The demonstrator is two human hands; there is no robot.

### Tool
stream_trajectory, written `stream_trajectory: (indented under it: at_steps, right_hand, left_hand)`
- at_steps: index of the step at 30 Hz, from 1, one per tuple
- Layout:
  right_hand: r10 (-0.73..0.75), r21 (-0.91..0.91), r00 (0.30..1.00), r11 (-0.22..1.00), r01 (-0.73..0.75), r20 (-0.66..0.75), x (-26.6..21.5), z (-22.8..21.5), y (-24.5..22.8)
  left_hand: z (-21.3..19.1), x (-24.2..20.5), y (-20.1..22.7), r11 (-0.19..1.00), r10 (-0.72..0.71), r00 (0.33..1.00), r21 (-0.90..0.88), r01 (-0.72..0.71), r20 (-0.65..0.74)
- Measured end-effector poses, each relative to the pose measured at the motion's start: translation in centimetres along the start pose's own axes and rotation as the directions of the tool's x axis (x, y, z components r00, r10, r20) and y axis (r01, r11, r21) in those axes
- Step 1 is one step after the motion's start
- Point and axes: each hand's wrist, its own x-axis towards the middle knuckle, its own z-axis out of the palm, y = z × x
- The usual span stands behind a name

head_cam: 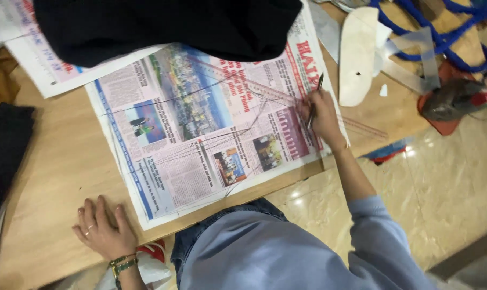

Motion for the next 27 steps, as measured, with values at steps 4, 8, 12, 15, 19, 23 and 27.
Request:
stream_trajectory:
  at_steps: [4,8,12,15,19,23,27]
  right_hand:
    - [-0.048,-0.027,0.997,0.998,0.050,0.063,-0.8,1.6,-1.1]
    - [-0.040,-0.065,0.999,0.997,0.040,0.003,1.3,2.3,-2.2]
    - [-0.308,-0.295,0.932,0.923,0.245,-0.189,7.2,3.4,-2.9]
    - [-0.349,-0.312,0.923,0.906,0.287,-0.164,13.3,5.9,-4.3]
    - [-0.318,-0.396,0.948,0.867,0.302,0.027,20.2,9.5,-8.0]
    - [-0.362,-0.595,0.929,0.733,0.330,0.070,26.4,12.9,-8.8]
    - [-0.400,-0.330,0.913,0.876,0.353,-0.085,31.8,12.0,-6.7]
  left_hand:
    - [-0.9,1.2,0.4,0.988,0.141,0.985,0.078,-0.134,-0.098]
    - [0.4,0.4,-0.7,0.999,-0.015,0.999,0.035,0.016,-0.032]
    - [0.9,0.4,-1.0,1.000,-0.013,0.992,0.011,0.015,-0.125]
    - [0.5,0.2,-0.9,0.994,-0.107,0.993,-0.009,0.106,-0.053]
    - [-0.9,0.6,-0.4,0.995,-0.090,0.996,-0.048,0.089,-0.018]
    - [-1.2,1.0,-0.3,0.987,-0.144,0.989,-0.071,0.145,0.023]
    - [-0.7,0.9,-0.8,0.989,-0.129,0.992,-0.073,0.129,0.002]
